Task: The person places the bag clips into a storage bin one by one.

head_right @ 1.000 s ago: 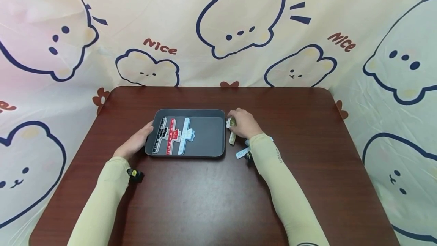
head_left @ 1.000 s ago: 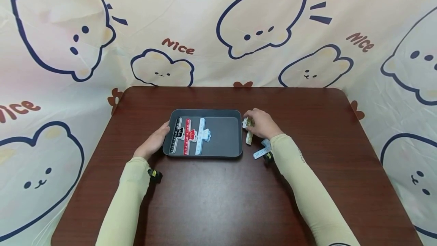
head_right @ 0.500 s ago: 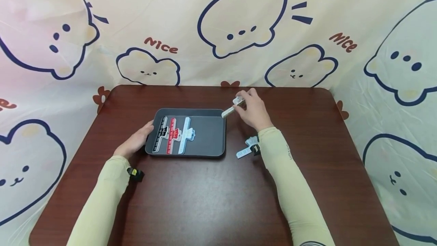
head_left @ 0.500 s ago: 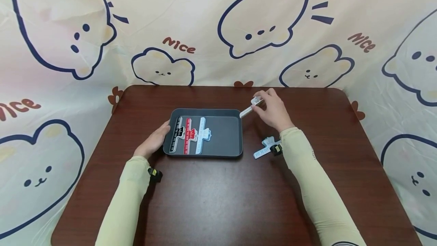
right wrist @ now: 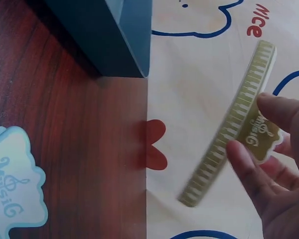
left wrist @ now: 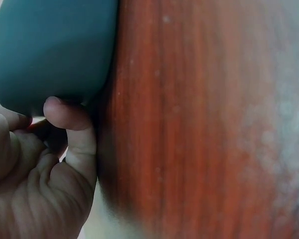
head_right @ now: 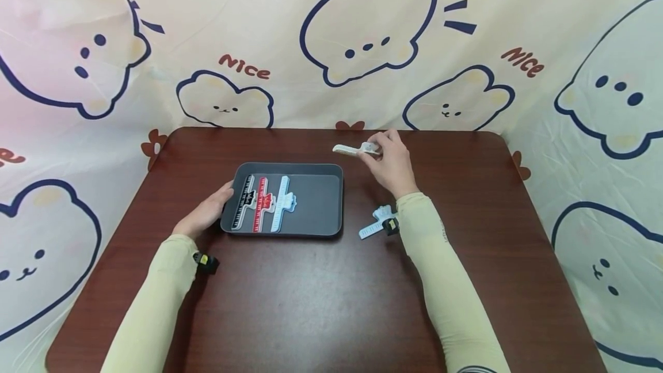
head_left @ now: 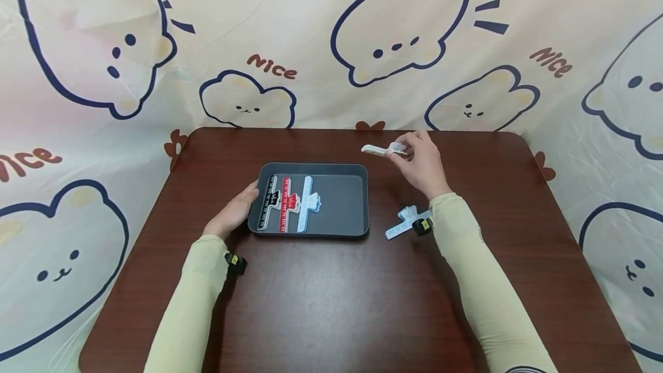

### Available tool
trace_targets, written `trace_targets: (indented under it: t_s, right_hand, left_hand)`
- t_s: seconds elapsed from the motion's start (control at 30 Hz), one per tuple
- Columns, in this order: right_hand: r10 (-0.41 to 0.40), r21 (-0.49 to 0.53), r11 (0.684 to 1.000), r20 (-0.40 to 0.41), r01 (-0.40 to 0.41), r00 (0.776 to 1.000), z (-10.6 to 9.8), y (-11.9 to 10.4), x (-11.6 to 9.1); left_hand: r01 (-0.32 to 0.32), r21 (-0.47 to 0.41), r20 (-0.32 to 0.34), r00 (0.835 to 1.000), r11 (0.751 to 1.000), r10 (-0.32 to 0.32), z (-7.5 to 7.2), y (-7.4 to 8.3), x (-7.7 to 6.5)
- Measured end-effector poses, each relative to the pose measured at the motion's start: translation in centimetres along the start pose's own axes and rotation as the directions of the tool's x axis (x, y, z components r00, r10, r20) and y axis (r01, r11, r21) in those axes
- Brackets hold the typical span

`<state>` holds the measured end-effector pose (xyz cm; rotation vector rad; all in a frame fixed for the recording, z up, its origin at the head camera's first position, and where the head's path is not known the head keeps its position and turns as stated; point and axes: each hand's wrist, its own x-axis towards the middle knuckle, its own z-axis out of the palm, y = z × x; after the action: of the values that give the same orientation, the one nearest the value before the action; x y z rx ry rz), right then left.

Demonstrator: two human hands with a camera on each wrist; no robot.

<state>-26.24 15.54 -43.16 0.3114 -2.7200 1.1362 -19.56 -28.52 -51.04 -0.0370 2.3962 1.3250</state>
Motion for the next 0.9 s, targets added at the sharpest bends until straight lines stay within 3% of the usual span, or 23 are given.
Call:
trace_targets:
  t_s: [0.5, 0.73, 0.9]
  right_hand:
    - [0.089, 0.06, 0.994, 0.057, -0.092, 0.994, -0.8, 0.2, -0.1]
    - [0.185, 0.193, 0.96, 0.108, -0.203, 0.977, -1.0, 0.5, -0.1]
    - [0.232, 0.229, 0.938, 0.137, -0.259, 0.963, -1.0, 1.0, -0.1]
  left_hand:
    - [-0.008, -0.021, 0.006, 1.0, 1.0, 0.008, 0.0, 0.5, -0.3]
    - [-0.006, -0.014, 0.0, 1.0, 1.0, 0.006, 0.0, 0.3, -0.3]
    - [0.008, -0.018, 0.0, 1.0, 1.0, -0.008, 0.1, 0.1, -0.2]
